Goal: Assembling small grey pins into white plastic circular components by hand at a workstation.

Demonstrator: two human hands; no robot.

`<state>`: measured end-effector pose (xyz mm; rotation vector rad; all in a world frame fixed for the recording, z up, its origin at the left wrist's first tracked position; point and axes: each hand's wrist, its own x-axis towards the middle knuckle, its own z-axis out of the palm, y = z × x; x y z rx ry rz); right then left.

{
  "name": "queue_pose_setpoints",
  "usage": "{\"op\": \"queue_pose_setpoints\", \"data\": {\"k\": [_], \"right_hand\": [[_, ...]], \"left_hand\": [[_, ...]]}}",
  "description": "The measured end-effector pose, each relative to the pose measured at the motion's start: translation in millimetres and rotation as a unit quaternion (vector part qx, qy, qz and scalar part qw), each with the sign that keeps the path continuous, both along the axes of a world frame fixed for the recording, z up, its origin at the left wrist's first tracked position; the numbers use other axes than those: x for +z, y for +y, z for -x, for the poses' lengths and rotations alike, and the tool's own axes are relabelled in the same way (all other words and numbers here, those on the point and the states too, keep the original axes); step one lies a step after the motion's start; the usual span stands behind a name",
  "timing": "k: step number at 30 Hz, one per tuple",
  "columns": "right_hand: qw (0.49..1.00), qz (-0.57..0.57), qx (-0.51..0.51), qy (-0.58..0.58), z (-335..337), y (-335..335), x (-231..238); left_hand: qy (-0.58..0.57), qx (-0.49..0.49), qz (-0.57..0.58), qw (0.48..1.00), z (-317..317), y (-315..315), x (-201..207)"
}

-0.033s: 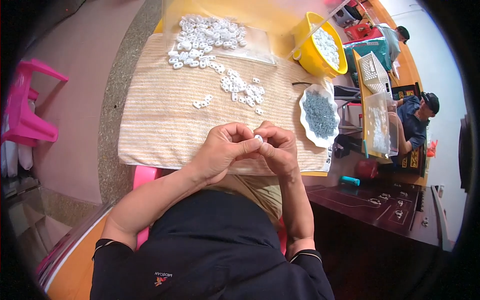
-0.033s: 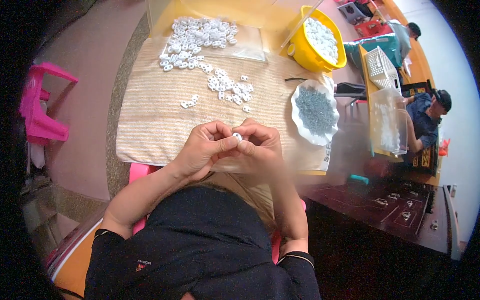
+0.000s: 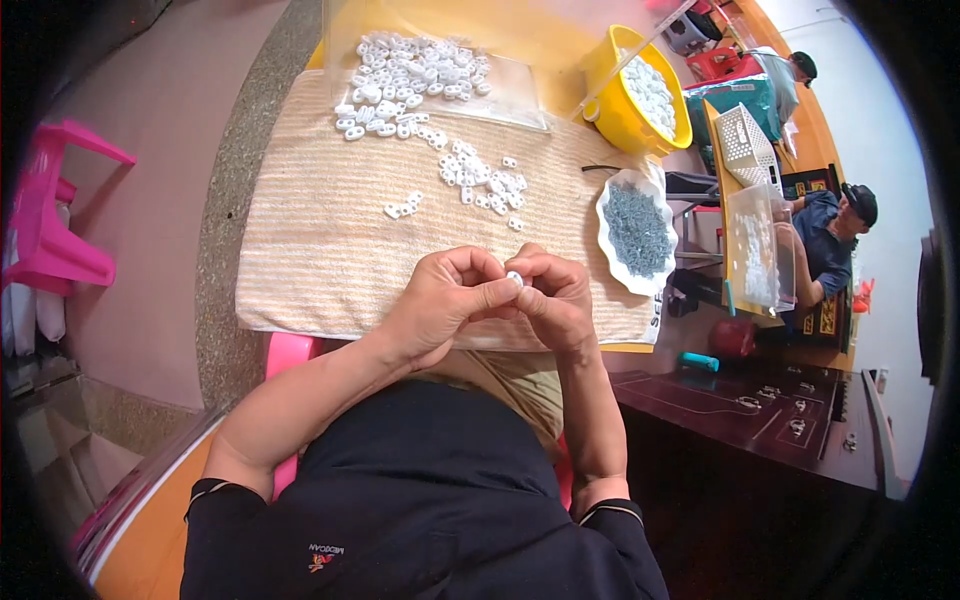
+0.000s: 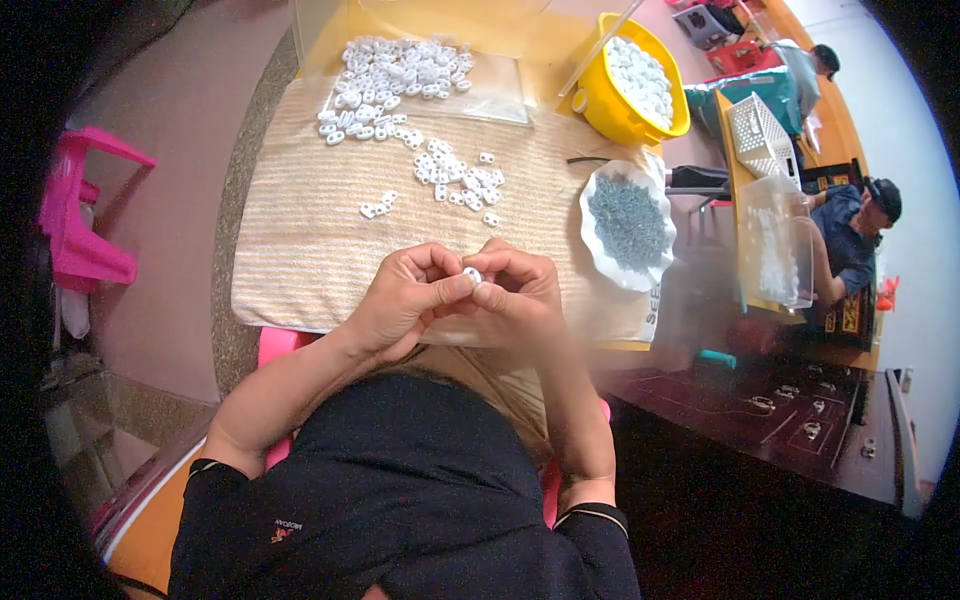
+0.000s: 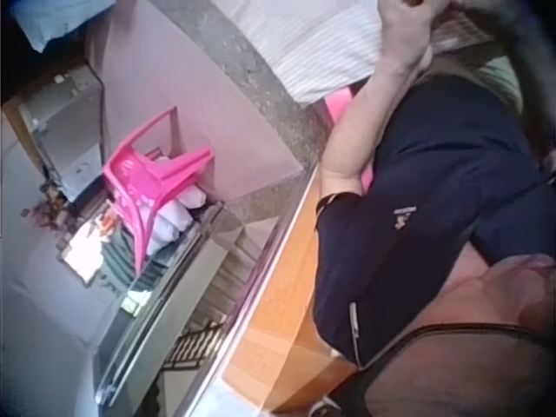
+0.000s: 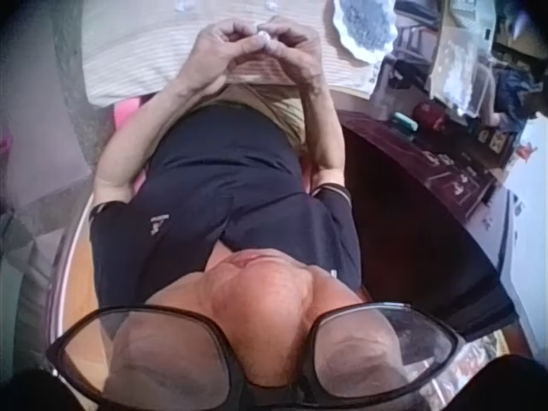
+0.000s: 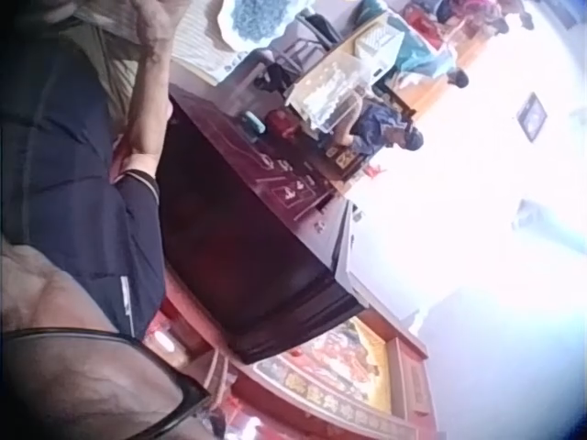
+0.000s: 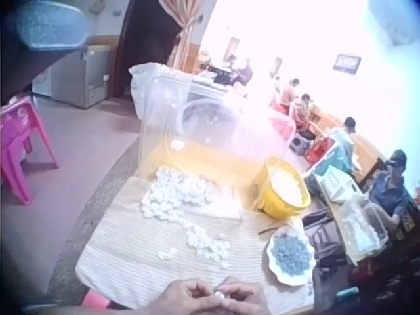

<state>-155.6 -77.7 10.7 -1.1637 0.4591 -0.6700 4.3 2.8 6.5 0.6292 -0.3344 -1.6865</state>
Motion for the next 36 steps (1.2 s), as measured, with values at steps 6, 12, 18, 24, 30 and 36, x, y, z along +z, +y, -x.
{"op": "queue_pose_setpoints", "data": {"k": [6,12,18,24,30,36], "right_hand": [[1.0,-0.005,0.006,0.03,6.9,-3.7,2.6],[0.996,0.052,-0.034,0.066,8.4,-11.5,9.9],[0.879,0.33,-0.255,0.229,23.4,-72.2,51.3],[0.77,0.411,-0.422,0.244,45.6,-205.9,84.3],[0.865,0.39,-0.208,0.238,-28.1,-148.8,59.3],[0.829,0.442,-0.071,0.335,-65.7,-128.9,25.6]], "left_hand": [[0.004,-0.015,-0.023,1.0,2.5,-3.6,-3.8],[0.021,-0.015,-0.037,0.999,0.8,-7.0,-7.4],[-0.013,0.006,-0.043,0.999,0.0,-4.1,-6.0],[-0.022,-0.017,-0.045,0.999,6.2,-7.1,-3.6],[-0.052,0.006,-0.051,0.997,1.3,-5.5,-7.4],[-0.051,0.006,-0.044,0.998,3.0,-5.3,-9.5]]}}
